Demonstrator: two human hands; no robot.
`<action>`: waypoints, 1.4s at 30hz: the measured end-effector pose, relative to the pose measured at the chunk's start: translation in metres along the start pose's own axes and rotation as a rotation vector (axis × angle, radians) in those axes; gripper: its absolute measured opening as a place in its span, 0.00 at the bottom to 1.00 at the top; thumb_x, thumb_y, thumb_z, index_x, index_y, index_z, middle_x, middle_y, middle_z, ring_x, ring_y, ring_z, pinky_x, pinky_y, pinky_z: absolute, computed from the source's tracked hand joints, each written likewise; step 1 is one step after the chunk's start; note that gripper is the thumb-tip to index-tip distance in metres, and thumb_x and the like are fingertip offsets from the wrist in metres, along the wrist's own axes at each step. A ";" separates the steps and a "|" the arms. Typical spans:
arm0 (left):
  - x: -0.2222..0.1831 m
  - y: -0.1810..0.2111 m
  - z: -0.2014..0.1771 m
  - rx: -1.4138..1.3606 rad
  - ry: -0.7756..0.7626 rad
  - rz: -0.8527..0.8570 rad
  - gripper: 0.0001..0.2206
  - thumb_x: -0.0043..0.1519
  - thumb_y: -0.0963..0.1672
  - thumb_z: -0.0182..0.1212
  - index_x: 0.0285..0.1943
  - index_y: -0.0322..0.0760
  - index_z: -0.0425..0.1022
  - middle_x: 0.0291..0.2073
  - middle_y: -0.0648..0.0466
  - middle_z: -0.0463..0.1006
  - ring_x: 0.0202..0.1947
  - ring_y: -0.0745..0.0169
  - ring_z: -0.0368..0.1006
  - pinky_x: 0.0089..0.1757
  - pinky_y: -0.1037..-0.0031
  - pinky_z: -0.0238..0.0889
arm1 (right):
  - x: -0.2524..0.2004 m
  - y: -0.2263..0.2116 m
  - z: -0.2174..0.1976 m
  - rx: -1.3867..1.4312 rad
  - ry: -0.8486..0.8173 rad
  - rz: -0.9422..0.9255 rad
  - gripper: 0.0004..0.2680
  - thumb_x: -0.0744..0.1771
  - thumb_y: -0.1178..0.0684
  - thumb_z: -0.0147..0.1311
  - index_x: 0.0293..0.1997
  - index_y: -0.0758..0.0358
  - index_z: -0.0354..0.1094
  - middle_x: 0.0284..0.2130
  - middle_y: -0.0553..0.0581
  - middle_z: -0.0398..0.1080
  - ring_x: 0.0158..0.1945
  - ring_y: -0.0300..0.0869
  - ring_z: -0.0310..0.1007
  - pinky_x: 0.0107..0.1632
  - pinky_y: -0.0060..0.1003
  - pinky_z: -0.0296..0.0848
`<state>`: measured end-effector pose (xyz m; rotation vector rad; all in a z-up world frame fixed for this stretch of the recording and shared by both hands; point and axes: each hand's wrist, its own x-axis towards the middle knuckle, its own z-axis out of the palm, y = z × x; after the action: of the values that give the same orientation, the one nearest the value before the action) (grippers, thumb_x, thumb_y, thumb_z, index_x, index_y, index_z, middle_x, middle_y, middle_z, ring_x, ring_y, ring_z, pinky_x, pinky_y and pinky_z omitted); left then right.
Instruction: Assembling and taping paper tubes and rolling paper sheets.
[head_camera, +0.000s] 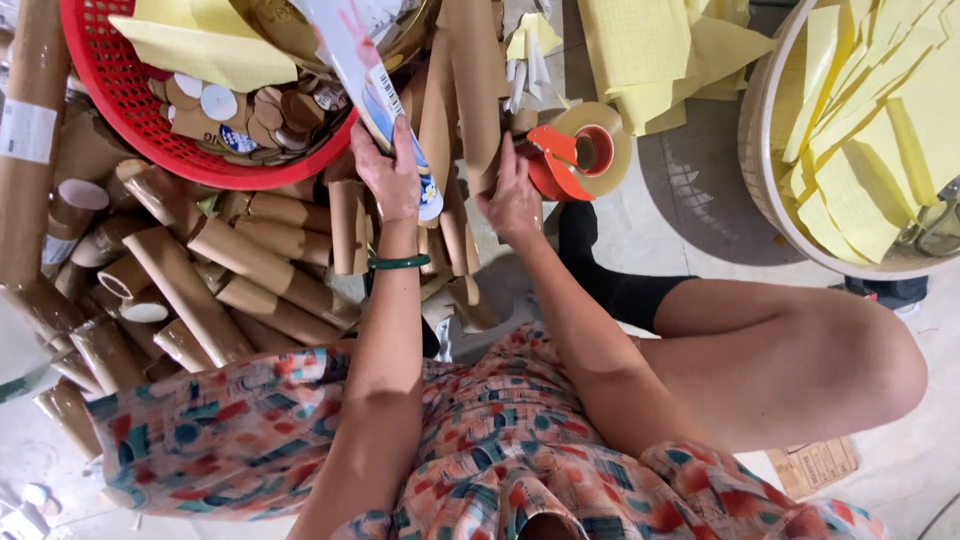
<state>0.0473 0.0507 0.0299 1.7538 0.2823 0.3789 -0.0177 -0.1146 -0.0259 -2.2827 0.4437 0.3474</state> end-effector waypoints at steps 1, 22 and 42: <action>-0.001 -0.001 -0.001 0.039 -0.004 0.008 0.22 0.67 0.47 0.64 0.60 0.20 0.68 0.48 0.38 0.76 0.48 0.49 0.74 0.52 0.60 0.70 | -0.011 -0.002 0.000 -0.062 -0.023 -0.047 0.44 0.58 0.57 0.69 0.79 0.57 0.34 0.60 0.69 0.59 0.58 0.62 0.67 0.59 0.50 0.70; -0.055 -0.071 0.015 -0.023 -0.227 -0.276 0.29 0.68 0.53 0.52 0.71 0.27 0.59 0.56 0.37 0.77 0.55 0.50 0.76 0.55 0.65 0.68 | -0.001 0.020 0.005 -0.210 0.202 -0.468 0.31 0.61 0.61 0.66 0.72 0.63 0.54 0.72 0.69 0.51 0.69 0.58 0.60 0.65 0.47 0.67; -0.029 0.016 0.001 0.022 -0.643 -0.485 0.27 0.68 0.55 0.45 0.72 0.38 0.64 0.45 0.43 0.80 0.39 0.58 0.77 0.40 0.74 0.72 | 0.019 -0.057 -0.096 -0.033 0.331 -0.877 0.06 0.69 0.61 0.59 0.41 0.65 0.62 0.36 0.59 0.67 0.41 0.51 0.73 0.45 0.46 0.74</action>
<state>0.0211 0.0346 0.0427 1.6671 0.2324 -0.5329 0.0341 -0.1523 0.0673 -2.3236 -0.4228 -0.4669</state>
